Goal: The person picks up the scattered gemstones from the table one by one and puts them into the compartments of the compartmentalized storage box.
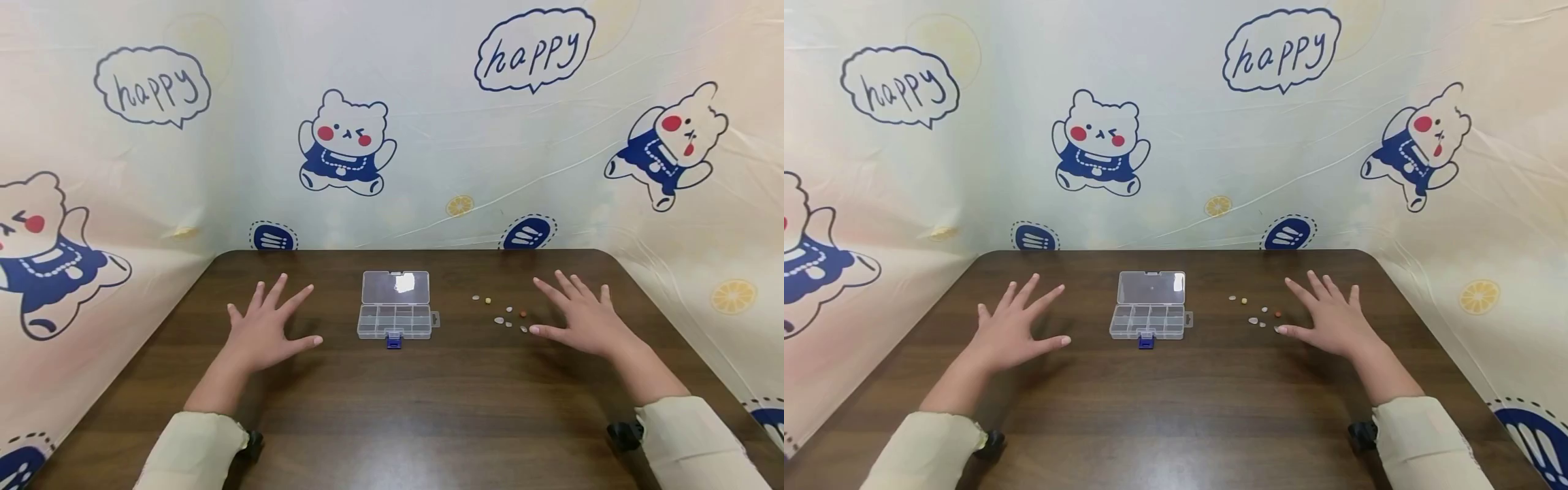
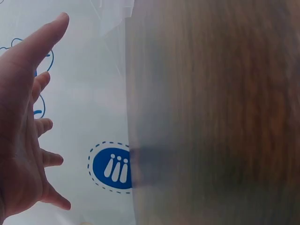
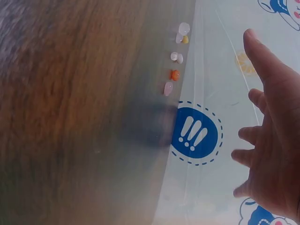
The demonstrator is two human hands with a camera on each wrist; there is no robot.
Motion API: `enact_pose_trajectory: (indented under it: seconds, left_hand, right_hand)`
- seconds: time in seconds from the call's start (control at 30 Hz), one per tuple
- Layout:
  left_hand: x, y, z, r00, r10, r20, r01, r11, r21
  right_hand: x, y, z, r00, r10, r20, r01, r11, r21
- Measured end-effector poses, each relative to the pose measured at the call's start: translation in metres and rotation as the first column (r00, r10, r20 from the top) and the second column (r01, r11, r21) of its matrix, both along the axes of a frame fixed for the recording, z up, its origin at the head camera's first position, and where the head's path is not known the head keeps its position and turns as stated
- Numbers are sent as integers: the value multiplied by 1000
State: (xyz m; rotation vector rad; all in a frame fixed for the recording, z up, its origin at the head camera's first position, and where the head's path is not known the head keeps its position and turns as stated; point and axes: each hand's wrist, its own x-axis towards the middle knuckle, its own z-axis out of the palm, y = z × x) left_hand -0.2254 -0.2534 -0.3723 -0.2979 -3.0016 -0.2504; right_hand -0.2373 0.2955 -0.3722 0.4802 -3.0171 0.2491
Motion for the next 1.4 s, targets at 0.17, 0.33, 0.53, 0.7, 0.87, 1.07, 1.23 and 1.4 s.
enact_pose_trajectory:
  seconds: [0.17,0.33,0.53,0.7,0.87,1.07,1.23,1.4]
  left_hand:
    - [-3,5,-3,1000,-14,16,13,999,53]
    - [-7,14,-9,998,-40,43,35,993,111]
    - [-11,25,-11,994,-78,73,59,970,234]
    - [-15,32,-13,987,-134,84,94,924,371]
    - [-17,38,-14,975,-197,98,126,865,486]
    - [-22,47,-17,961,-244,132,127,809,574]
    - [-27,54,-19,949,-243,201,64,773,631]
    - [-37,58,-26,934,-252,253,6,719,695]
  right_hand:
    - [-2,1,-1,1000,13,23,-12,999,-45]
    - [-5,1,-6,997,53,62,-44,989,-139]
    - [-7,3,-11,992,117,54,-102,971,-215]
    - [-9,3,-12,988,137,65,-117,960,-256]
    - [-11,4,-13,979,174,104,-132,935,-329]
    - [-15,6,-17,974,184,131,-124,920,-372]
    - [-22,4,-22,971,175,161,-93,903,-420]
    - [-31,3,-22,963,177,203,-67,887,-456]
